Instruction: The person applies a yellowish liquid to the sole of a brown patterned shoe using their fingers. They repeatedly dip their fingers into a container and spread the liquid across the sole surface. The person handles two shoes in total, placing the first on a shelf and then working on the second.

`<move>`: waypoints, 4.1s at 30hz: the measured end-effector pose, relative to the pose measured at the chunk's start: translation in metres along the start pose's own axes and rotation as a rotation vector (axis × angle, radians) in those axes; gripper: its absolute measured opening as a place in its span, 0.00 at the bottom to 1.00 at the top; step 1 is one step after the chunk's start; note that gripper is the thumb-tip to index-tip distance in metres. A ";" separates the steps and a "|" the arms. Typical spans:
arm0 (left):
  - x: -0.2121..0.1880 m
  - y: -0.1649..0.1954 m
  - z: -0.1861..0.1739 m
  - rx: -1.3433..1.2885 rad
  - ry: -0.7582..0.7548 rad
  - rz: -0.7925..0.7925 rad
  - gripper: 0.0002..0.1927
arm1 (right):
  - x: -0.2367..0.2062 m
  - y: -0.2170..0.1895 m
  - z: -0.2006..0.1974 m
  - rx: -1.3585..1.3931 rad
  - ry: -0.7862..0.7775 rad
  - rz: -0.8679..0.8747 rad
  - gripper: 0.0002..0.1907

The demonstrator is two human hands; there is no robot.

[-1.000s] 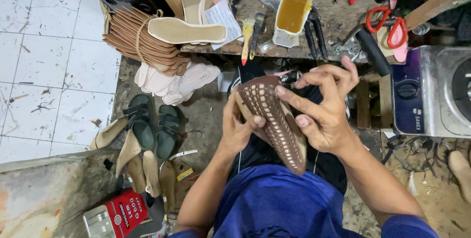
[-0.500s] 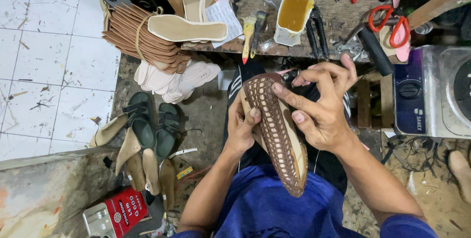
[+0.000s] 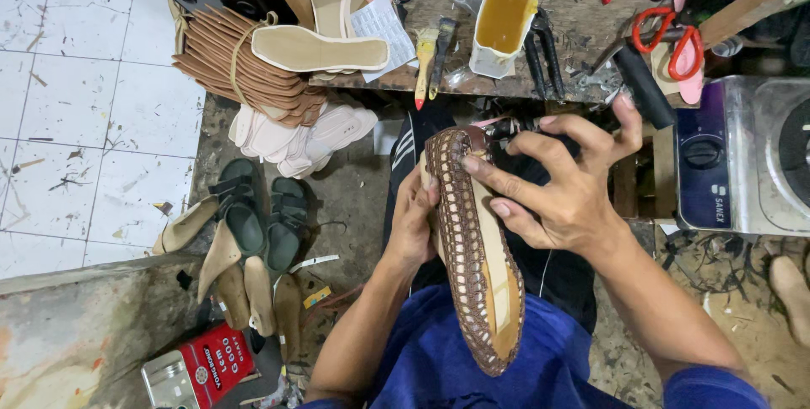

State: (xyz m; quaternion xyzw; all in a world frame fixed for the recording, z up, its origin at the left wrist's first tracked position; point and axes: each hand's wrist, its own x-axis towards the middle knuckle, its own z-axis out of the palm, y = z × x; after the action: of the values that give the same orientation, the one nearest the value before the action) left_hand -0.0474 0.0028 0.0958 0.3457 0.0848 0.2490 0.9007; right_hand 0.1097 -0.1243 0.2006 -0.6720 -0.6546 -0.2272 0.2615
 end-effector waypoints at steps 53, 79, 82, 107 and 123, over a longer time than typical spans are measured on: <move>0.005 -0.006 0.000 0.071 0.282 0.216 0.56 | 0.016 -0.050 0.007 0.249 -0.033 0.401 0.30; -0.003 0.023 0.026 -0.056 0.083 0.033 0.47 | 0.010 -0.018 0.005 -0.058 -0.016 0.106 0.21; -0.004 0.026 0.028 -0.062 0.058 0.026 0.46 | 0.010 -0.013 0.004 -0.105 0.021 0.043 0.23; -0.001 0.021 0.024 -0.093 0.095 -0.019 0.39 | -0.001 0.001 0.015 0.044 0.183 -0.126 0.22; 0.001 0.019 0.020 -0.084 0.123 -0.026 0.35 | 0.001 -0.010 0.014 0.151 0.142 -0.274 0.16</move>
State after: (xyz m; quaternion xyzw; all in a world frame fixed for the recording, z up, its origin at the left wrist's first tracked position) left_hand -0.0478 0.0040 0.1236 0.2905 0.1336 0.2615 0.9107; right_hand 0.0997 -0.1145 0.1914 -0.5371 -0.7351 -0.2578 0.3234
